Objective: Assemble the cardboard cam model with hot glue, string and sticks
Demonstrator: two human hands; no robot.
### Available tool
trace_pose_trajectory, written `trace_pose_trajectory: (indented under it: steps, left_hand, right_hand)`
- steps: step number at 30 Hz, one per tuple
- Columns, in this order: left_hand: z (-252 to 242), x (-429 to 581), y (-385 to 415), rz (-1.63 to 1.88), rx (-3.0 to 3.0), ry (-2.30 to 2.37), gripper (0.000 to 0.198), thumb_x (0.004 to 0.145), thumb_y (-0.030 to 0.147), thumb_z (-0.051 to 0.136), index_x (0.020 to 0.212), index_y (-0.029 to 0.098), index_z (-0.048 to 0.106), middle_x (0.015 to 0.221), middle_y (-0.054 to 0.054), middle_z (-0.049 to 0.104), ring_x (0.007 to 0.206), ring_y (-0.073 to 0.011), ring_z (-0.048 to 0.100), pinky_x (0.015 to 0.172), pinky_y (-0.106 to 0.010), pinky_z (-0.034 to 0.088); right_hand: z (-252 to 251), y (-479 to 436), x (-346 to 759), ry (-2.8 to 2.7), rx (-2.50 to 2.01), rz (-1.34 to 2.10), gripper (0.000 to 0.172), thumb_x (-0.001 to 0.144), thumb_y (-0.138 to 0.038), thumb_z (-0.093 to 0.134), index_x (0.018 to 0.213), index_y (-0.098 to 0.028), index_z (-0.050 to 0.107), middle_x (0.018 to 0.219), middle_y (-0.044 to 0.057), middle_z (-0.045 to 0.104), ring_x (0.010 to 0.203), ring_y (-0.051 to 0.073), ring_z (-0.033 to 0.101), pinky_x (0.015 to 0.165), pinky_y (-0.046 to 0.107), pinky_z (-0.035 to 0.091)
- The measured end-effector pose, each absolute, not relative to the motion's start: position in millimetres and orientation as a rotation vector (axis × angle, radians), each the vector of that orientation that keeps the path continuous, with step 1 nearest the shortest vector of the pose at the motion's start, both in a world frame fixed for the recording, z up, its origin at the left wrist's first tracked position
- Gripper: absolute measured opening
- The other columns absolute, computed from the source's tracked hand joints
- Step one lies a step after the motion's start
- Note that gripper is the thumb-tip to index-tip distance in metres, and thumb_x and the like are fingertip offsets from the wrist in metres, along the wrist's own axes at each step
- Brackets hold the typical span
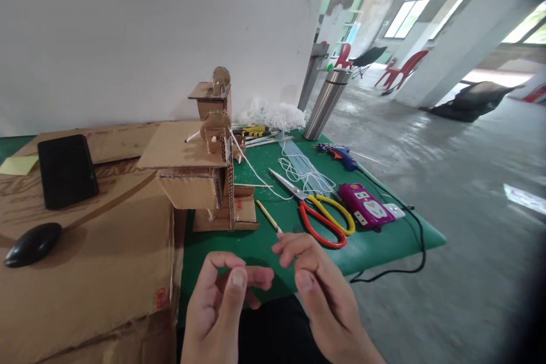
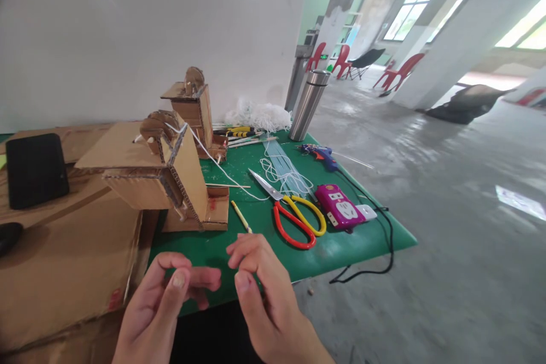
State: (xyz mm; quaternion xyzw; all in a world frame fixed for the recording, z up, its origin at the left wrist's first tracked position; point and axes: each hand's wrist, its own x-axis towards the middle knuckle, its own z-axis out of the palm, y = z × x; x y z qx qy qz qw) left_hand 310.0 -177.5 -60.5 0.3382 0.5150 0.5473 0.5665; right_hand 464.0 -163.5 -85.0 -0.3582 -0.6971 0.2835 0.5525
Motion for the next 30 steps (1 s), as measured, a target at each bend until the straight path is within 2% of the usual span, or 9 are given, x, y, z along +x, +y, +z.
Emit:
trace_pose_trajectory:
  steps: [4, 8, 11, 15, 18, 21, 25, 28, 30]
  left_hand:
    - [-63, 309, -178, 1.334, 0.840, 1.219, 0.046, 0.077, 0.065, 0.069, 0.073, 0.022, 0.054, 0.070, -0.001, 0.074, 0.062, -0.0140, 0.061, 0.059, -0.024, 0.048]
    - [-64, 307, -178, 1.342, 0.871, 1.212, 0.048, 0.077, 0.065, 0.069, 0.065, 0.022, 0.052, 0.065, 0.000, 0.070, 0.059, -0.0135, 0.056, 0.060, -0.024, 0.046]
    - [-64, 306, -177, 1.317, 0.893, 1.164, 0.051, 0.084, 0.066, 0.059, 0.060, 0.021, 0.054, 0.065, -0.002, 0.068, 0.062, -0.0153, 0.056, 0.060, -0.025, 0.047]
    - [-66, 304, -175, 1.257, 0.961, 1.219, 0.048, 0.087, 0.066, 0.055, 0.071, 0.021, 0.064, 0.071, -0.002, 0.069, 0.067, -0.0162, 0.060, 0.061, -0.025, 0.048]
    - [-70, 300, -175, 1.230, 0.981, 1.276, 0.044, 0.086, 0.065, 0.057, 0.079, 0.021, 0.065, 0.074, -0.002, 0.071, 0.069, -0.0165, 0.062, 0.063, -0.026, 0.049]
    - [-75, 298, -175, 1.244, 0.964, 1.302, 0.041, 0.088, 0.062, 0.056, 0.086, 0.022, 0.063, 0.078, -0.003, 0.072, 0.072, -0.0176, 0.064, 0.065, -0.028, 0.051]
    - [-83, 296, -174, 1.270, 1.052, 1.373, 0.035, 0.093, 0.056, 0.050, 0.096, 0.022, 0.061, 0.092, -0.005, 0.071, 0.082, -0.0193, 0.064, 0.069, -0.030, 0.052]
    - [-88, 293, -168, 1.242, 1.332, 1.564, 0.033, 0.097, 0.050, 0.043, 0.107, 0.023, 0.059, 0.105, -0.008, 0.068, 0.088, -0.0219, 0.064, 0.077, -0.036, 0.052]
    - [-91, 290, -162, 1.203, 1.672, 1.682, 0.028, 0.099, 0.043, 0.042, 0.110, 0.023, 0.059, 0.112, -0.010, 0.066, 0.098, -0.0254, 0.064, 0.083, -0.042, 0.051]
  right_hand:
    - [-83, -158, 470, -1.602, -0.821, 0.553, 0.014, 0.096, -0.017, 0.053, 0.085, -0.021, 0.058, 0.085, 0.001, 0.059, 0.088, 0.018, 0.062, 0.093, 0.041, 0.052]
    - [-79, -155, 475, -1.581, -0.858, 0.519, 0.007, 0.089, -0.016, 0.067, 0.086, -0.022, 0.064, 0.089, 0.005, 0.064, 0.091, 0.021, 0.065, 0.083, 0.038, 0.057]
    - [-76, -153, 478, -1.642, -0.835, 0.484, 0.015, 0.088, -0.009, 0.065, 0.093, -0.022, 0.068, 0.091, 0.006, 0.069, 0.092, 0.021, 0.067, 0.081, 0.036, 0.058]
    - [-73, -153, 483, -1.718, -0.834, 0.420, 0.026, 0.087, -0.002, 0.060, 0.099, -0.023, 0.071, 0.093, 0.006, 0.074, 0.093, 0.021, 0.069, 0.080, 0.035, 0.059]
    - [-74, -158, 492, -1.722, -0.862, 0.414, 0.023, 0.085, -0.003, 0.063, 0.095, -0.022, 0.071, 0.090, 0.005, 0.073, 0.089, 0.021, 0.069, 0.079, 0.034, 0.059]
    - [-73, -168, 507, -1.661, -0.890, 0.440, 0.015, 0.083, -0.006, 0.067, 0.080, -0.021, 0.065, 0.080, 0.004, 0.068, 0.081, 0.021, 0.068, 0.072, 0.033, 0.061]
    - [-72, -183, 540, -1.632, -1.030, 0.422, 0.025, 0.083, -0.016, 0.068, 0.064, -0.022, 0.053, 0.065, 0.002, 0.061, 0.065, 0.020, 0.067, 0.054, 0.027, 0.059]
    - [-82, -196, 571, -1.708, -1.192, 0.439, 0.027, 0.084, -0.024, 0.068, 0.060, -0.024, 0.055, 0.062, 0.005, 0.063, 0.056, 0.021, 0.068, 0.047, 0.025, 0.057]
    - [-96, -208, 590, -1.744, -1.419, 0.435, 0.032, 0.083, -0.038, 0.070, 0.056, -0.026, 0.058, 0.061, 0.007, 0.066, 0.051, 0.023, 0.067, 0.044, 0.027, 0.056]
